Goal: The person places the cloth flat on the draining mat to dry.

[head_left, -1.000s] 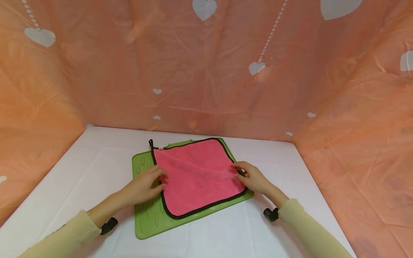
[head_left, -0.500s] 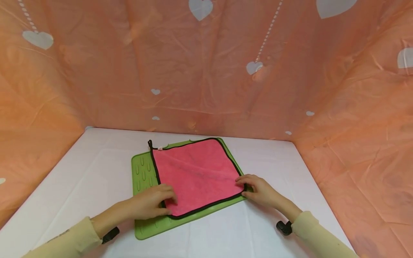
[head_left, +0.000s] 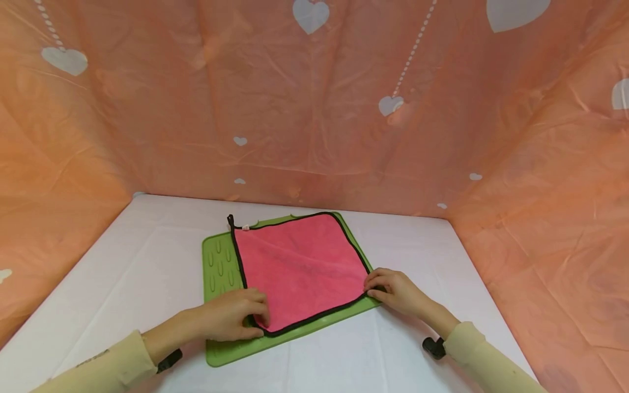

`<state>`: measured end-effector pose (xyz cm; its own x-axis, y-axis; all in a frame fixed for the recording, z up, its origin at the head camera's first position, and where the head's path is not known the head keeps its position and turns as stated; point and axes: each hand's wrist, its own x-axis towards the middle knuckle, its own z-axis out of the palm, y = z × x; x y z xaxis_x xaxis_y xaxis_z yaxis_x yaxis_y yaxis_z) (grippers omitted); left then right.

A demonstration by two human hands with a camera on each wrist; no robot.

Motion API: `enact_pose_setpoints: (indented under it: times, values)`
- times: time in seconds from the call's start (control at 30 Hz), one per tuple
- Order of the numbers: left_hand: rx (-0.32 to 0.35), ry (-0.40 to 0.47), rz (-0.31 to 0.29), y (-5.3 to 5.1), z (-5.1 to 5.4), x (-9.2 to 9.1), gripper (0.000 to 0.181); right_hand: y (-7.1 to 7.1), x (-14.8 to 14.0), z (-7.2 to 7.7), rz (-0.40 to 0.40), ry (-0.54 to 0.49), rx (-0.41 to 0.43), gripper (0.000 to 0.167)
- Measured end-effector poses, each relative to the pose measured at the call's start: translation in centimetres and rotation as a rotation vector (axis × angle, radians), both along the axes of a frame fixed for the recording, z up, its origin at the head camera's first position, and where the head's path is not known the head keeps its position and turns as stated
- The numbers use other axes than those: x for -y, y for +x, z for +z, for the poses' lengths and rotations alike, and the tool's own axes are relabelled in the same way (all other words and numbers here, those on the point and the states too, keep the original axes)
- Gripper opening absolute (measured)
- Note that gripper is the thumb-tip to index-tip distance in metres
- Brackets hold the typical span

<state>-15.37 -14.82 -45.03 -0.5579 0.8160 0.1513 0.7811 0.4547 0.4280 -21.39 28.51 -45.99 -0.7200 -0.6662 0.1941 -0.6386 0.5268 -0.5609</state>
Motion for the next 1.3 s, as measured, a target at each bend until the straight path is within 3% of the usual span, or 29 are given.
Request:
enact_pose_setpoints:
  times: [0.13,0.63,0.87,1.3]
  values:
    - [0.006,0.015,-0.005,-0.2,-0.2,0.0,0.001,0.0,0.0,0.1,-0.002,-0.001,-0.013,0.012]
    - [0.091,0.072,-0.046,0.7,0.4,0.7,0.007,0.4,-0.4,0.0,0.056,-0.005,-0.07,0.013]
    - [0.068,0.067,-0.053,1.2,0.1,0.8,0.005,0.9,-0.7,-0.1,0.049,-0.012,-0.04,0.015]
    - [0.054,0.076,-0.004,1.9,-0.6,1.0,0.013,1.0,-0.8,0.0,0.019,-0.03,-0.012,0.016]
